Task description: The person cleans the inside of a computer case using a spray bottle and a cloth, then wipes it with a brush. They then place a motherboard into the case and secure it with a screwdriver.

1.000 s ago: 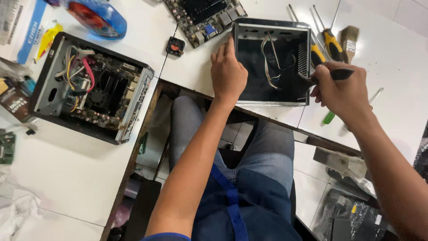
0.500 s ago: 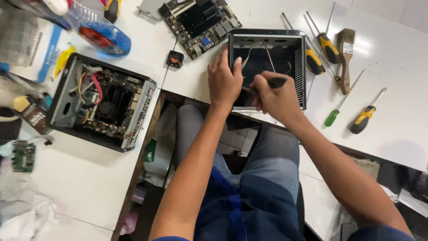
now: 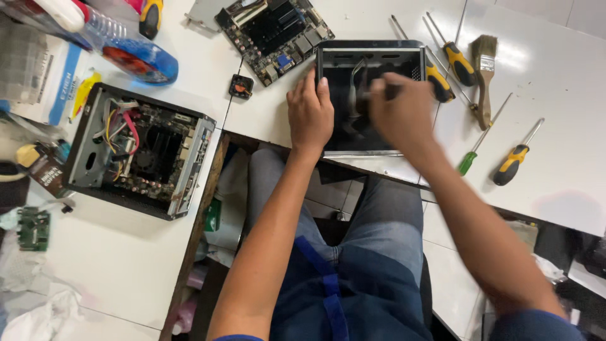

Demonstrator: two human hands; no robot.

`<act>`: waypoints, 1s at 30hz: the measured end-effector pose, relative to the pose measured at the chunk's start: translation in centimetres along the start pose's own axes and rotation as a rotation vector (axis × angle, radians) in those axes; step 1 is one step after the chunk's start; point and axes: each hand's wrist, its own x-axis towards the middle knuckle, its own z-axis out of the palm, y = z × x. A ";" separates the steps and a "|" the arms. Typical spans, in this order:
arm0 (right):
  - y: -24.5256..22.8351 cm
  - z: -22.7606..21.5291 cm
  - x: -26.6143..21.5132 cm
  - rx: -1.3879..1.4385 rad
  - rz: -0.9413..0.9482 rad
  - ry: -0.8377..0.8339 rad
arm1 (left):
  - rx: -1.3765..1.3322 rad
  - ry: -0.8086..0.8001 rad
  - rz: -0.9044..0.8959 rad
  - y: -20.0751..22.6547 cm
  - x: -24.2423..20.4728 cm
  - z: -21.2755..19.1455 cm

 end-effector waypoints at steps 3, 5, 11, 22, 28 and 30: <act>-4.8 2.1 1.2 0.314 0.039 0.042 | 0.005 0.011 0.021 -0.2 0.0 0.1; -4.3 3.6 2.1 0.328 0.115 -0.001 | 0.001 0.002 0.002 -0.4 0.0 0.0; 4.0 -3.8 4.0 -0.176 0.134 -0.077 | -0.020 -0.056 -0.033 -0.6 0.4 0.2; 0.4 2.2 3.5 0.131 -0.089 0.140 | 0.005 0.014 -0.037 -0.9 0.3 0.7; 1.4 -0.3 1.6 0.497 0.131 0.142 | 0.006 0.031 -0.061 -1.2 0.3 1.2; 2.0 -0.6 0.9 0.535 0.115 0.142 | 0.012 0.031 -0.093 -1.0 0.2 1.2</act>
